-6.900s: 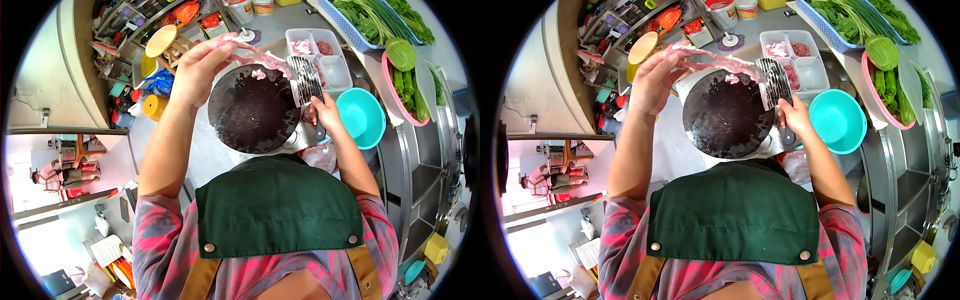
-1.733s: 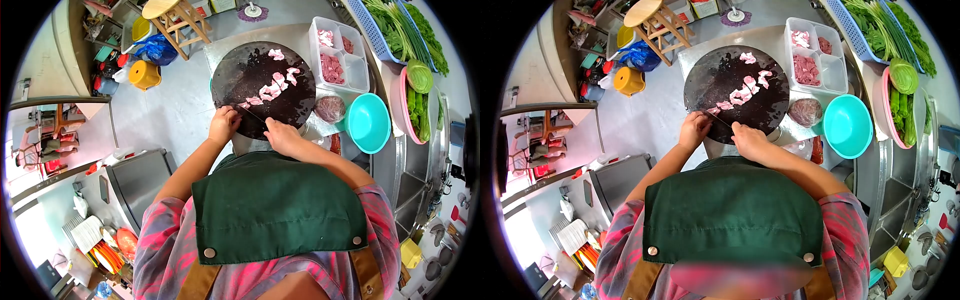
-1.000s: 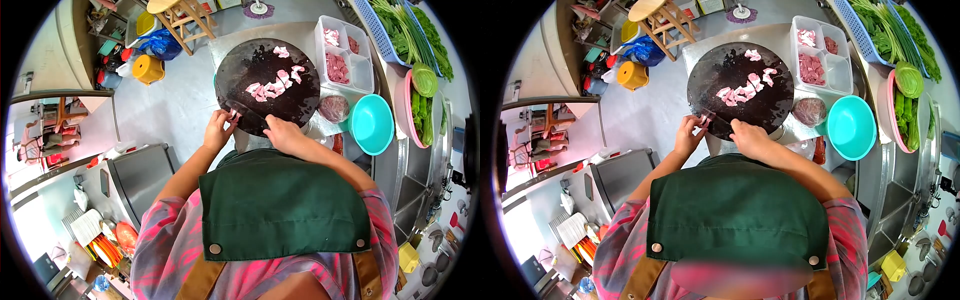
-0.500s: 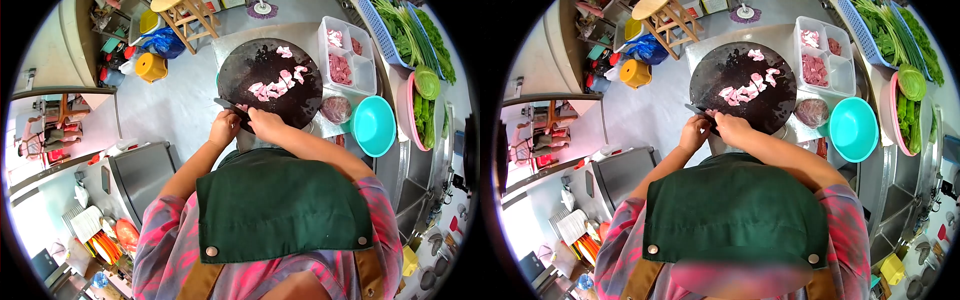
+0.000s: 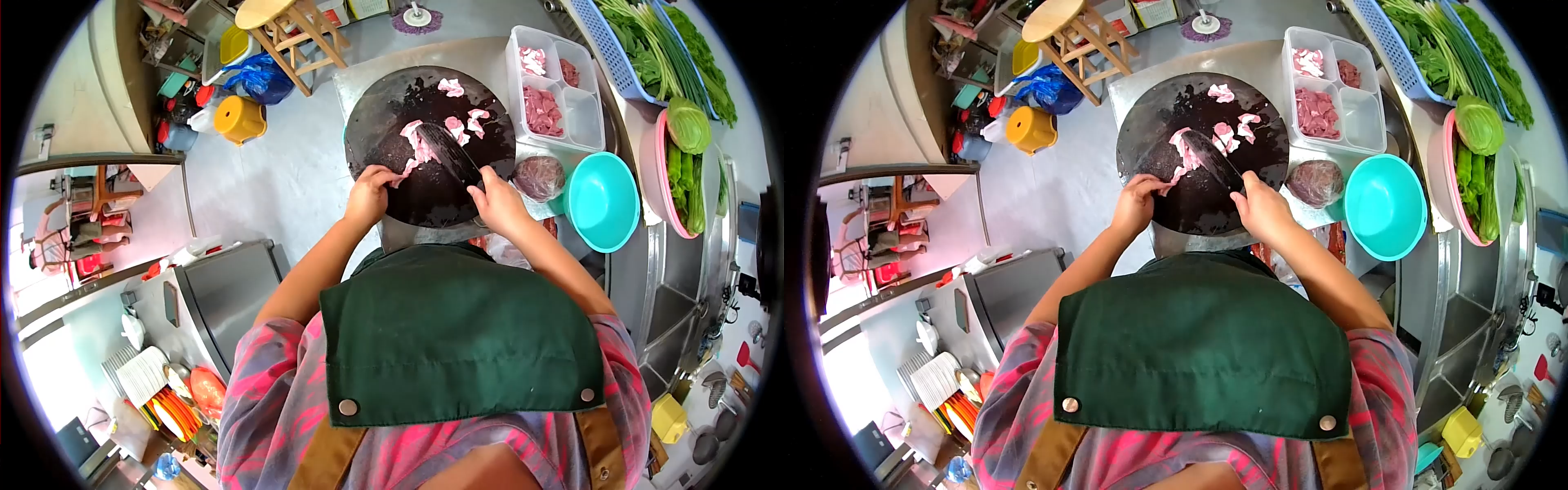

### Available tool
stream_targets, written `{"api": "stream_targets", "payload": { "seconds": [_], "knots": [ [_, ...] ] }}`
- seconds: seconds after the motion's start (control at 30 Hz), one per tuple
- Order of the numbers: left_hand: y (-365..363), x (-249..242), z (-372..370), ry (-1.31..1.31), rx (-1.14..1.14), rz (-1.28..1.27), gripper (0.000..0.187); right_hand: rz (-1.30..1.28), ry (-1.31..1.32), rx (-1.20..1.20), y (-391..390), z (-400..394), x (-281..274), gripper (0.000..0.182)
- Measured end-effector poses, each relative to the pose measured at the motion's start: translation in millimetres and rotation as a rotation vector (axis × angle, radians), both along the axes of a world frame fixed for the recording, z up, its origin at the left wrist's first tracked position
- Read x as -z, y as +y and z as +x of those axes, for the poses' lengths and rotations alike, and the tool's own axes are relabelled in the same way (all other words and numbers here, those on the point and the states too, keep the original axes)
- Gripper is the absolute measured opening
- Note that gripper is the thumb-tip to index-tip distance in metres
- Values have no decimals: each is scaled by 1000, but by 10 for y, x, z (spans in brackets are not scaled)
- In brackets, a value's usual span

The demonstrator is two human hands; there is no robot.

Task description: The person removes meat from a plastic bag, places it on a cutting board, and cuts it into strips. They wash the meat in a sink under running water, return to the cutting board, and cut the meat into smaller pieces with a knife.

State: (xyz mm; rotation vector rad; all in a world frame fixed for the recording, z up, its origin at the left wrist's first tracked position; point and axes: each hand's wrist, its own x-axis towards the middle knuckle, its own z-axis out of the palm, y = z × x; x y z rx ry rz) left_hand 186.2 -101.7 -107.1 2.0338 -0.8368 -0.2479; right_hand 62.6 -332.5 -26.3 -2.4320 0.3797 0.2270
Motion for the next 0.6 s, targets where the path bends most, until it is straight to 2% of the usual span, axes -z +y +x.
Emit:
{"api": "stream_targets", "payload": {
  "seconds": [0.03,0.17,0.3,0.37,0.57,0.6],
  "knots": [
    [38,-13,-24,-119,-56,16,15,3,-1,7,-3,-34,-6,27],
    [-60,-150,-131,42,-130,48,17,-14,-81,-114,55,-139,4,27],
    [-171,-11,-58,-218,-66,90,18,16,-10,-224,161,-122,-18,21],
    [-202,-7,-26,-225,-67,126,16,-31,77,-259,205,-116,32,19],
    [-264,-5,-5,-247,68,165,7,-2,41,-207,538,432,197,18],
    [-254,-66,-48,-199,117,231,6,5,66,-204,556,497,193,18]
  ]
}}
